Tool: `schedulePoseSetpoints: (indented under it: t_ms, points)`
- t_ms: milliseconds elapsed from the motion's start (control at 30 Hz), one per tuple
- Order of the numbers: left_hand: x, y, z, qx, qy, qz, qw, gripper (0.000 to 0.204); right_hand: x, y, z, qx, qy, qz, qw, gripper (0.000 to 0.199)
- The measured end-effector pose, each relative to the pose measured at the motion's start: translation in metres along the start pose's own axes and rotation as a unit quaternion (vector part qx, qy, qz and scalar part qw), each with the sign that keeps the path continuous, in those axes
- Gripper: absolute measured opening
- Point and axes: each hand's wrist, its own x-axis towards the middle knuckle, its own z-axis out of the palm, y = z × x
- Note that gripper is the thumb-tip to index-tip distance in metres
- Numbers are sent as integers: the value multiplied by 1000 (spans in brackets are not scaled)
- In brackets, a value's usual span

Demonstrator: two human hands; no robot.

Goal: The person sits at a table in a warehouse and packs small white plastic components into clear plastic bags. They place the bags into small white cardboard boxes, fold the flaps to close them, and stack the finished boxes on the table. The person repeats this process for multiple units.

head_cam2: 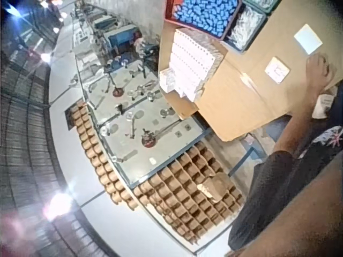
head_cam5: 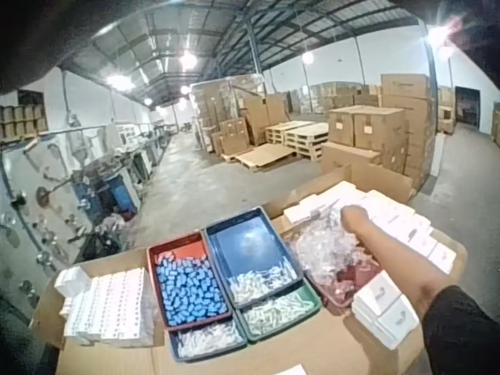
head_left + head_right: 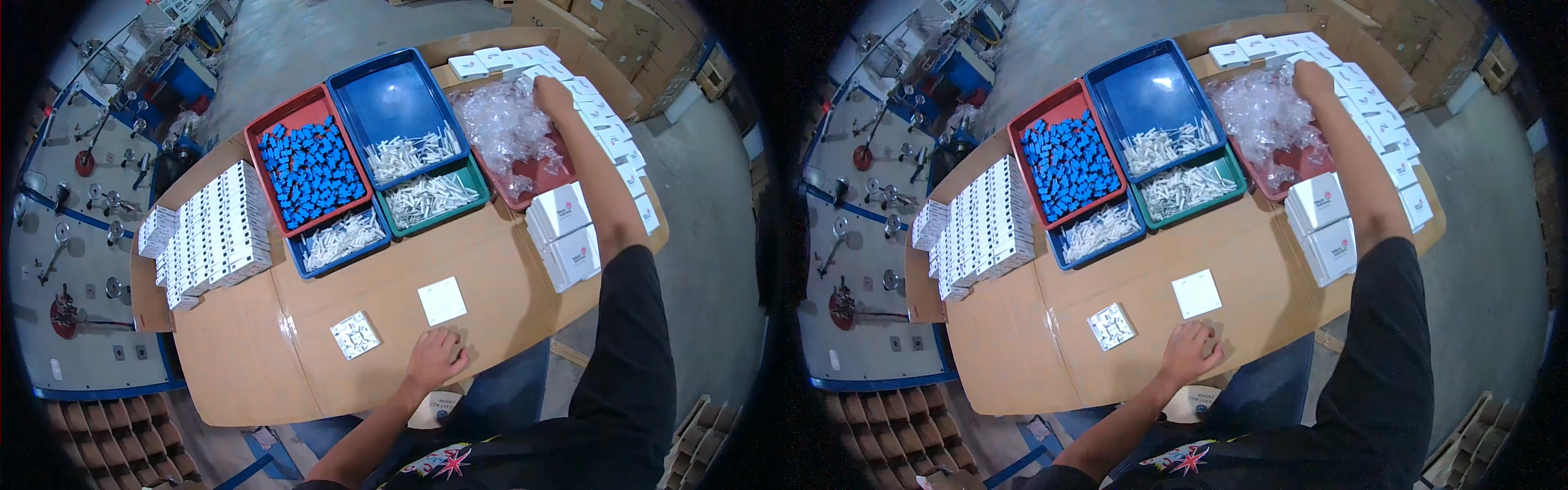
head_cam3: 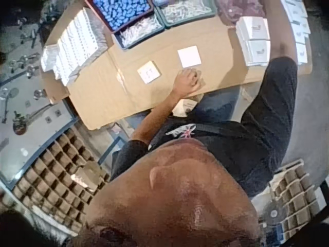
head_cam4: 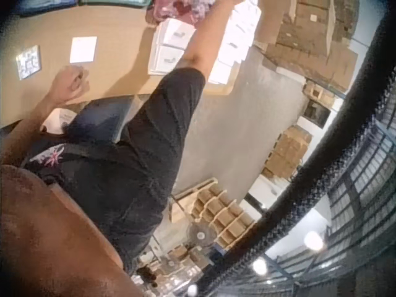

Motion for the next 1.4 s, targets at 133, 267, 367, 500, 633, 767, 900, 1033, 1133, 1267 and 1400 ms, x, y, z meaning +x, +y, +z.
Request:
schedulePoseSetpoints:
  t_ms: [133,267,367,500,633,767,900,1033,1133,1267,1400]
  points:
    - [0,1,-3,-3,-6,-6,1000,28,46,2,30,38,-10,-33,999,31]
    - [5,2,-6,-11,-9,-1,1000,30,74,8,68,82,-6,-30,996,40]
    - [6,1,-6,-8,-14,0,1000,31,80,1,92,135,-11,-46,990,43]
    - [6,0,-6,-1,-43,-4,999,33,88,-1,107,155,-16,-38,987,35]
    - [4,-1,-5,-4,-38,-5,999,33,84,-13,97,169,21,-22,985,30]
    - [3,2,-7,6,-51,-18,999,33,78,-7,69,194,122,-34,973,29]
    - [-1,5,-8,17,-54,-20,998,33,59,1,38,264,185,-34,946,27]
    - [-1,6,-4,1,14,0,1000,29,28,2,-9,346,199,-56,915,29]
    - [-4,7,-3,-10,18,-8,1000,29,-13,-12,-50,418,178,-59,889,29]
    - [-6,5,1,-26,35,-5,999,27,-124,-69,-130,616,76,-69,781,30]
    - [-18,-2,3,-108,84,-35,990,21,-229,-125,-153,682,-27,-97,725,40]
